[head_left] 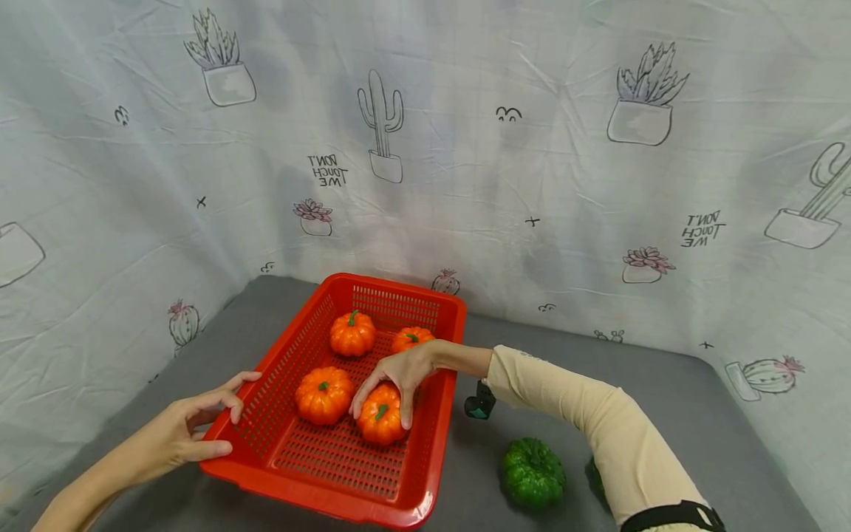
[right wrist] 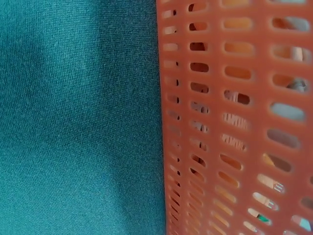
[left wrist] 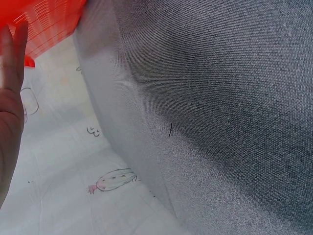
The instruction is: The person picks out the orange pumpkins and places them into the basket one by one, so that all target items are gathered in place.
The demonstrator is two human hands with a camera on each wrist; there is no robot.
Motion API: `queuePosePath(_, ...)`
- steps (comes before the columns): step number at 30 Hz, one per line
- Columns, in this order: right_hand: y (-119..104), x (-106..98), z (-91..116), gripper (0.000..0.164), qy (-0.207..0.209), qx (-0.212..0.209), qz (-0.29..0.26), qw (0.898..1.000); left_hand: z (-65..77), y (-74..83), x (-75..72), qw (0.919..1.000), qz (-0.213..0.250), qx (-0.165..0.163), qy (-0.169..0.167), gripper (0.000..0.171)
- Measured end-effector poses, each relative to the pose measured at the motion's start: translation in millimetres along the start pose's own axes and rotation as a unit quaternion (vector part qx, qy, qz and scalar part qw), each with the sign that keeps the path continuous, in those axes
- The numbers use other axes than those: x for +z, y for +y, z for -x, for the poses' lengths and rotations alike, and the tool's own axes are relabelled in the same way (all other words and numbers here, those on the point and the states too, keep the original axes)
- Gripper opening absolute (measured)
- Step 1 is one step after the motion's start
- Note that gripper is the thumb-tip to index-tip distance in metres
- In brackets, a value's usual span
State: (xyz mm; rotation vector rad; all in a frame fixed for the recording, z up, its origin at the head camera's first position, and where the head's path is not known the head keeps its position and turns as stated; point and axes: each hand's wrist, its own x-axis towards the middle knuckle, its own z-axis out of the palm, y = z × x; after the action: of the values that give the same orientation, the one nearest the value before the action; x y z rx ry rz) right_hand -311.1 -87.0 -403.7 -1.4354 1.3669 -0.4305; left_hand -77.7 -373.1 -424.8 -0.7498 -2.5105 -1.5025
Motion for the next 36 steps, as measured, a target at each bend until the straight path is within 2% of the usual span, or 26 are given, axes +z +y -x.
queuePosePath(10, -3.4, -4.1, -1.2, 0.069, 0.001, 0.000, 0.025, 1.000, 0.2, 2.7, -2.4, 0.9999, -0.010, 0.008, 0.003, 0.038)
queuePosePath(17, -4.2, -6.6, -2.2, 0.071, -0.026, -0.014, 0.028, 0.999, -0.1, 4.4, -2.3, 0.9999, -0.012, 0.004, 0.005, 0.037)
queuePosePath(22, -1.9, -7.1, -2.4, 0.073, -0.047, -0.027, 0.026, 0.998, 0.1, 3.5, -1.2, 1.0000, 0.004, 0.004, 0.001, 0.037)
queuePosePath(29, 1.3, -5.5, -1.4, 0.075, -0.056, -0.019, 0.031, 0.998, 1.0, 0.3, 1.8, 0.9973, 0.069, 0.016, -0.015, 0.035)
queuePosePath(36, -0.1, -4.5, 5.7, 0.078, -0.062, -0.017, 0.027, 0.998, 0.1, 1.5, 3.7, 0.9981, 0.059, 0.016, -0.012, 0.037)
